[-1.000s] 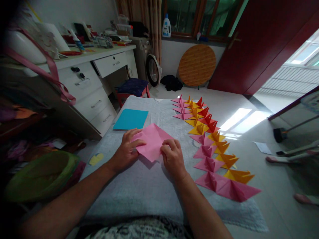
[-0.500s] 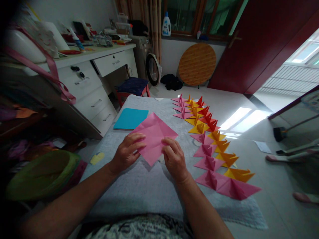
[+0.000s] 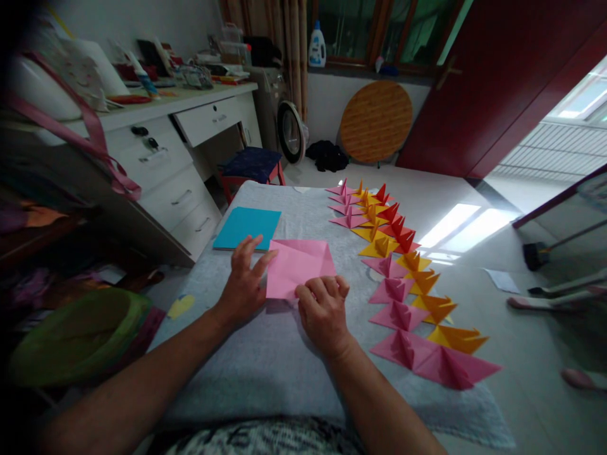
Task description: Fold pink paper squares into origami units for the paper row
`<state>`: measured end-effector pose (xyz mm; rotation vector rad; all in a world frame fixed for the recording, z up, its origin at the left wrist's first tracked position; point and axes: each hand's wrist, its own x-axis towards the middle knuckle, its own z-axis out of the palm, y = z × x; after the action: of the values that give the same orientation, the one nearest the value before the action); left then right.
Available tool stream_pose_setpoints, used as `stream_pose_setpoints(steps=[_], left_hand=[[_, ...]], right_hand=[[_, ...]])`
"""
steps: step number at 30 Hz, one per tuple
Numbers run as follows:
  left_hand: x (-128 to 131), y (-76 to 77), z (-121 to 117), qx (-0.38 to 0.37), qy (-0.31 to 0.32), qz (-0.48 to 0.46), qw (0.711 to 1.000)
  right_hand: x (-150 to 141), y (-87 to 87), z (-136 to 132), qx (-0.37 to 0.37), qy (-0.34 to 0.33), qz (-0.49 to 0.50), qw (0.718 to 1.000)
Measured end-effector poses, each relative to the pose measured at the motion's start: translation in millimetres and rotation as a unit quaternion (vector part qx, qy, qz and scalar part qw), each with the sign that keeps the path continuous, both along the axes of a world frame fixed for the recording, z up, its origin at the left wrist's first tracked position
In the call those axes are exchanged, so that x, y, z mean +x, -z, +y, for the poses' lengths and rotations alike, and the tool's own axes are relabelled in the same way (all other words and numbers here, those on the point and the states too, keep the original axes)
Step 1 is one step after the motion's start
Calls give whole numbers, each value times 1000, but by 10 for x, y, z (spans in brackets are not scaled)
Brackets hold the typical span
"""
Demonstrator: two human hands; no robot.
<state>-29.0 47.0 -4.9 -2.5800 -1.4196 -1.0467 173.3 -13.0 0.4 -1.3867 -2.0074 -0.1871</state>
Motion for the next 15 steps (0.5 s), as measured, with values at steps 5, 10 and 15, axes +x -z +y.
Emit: stream_pose_setpoints(steps=[5, 10, 15], left_hand=[[-36, 10, -141, 9, 64, 5, 998], [17, 60, -217, 9, 164, -6, 986], [18, 19, -117, -64, 115, -123, 984]], right_hand=[[5, 34, 19, -9, 62, -4, 998], [-58, 59, 37, -33, 32, -32, 998], [-35, 4, 51, -77, -25, -27, 996]])
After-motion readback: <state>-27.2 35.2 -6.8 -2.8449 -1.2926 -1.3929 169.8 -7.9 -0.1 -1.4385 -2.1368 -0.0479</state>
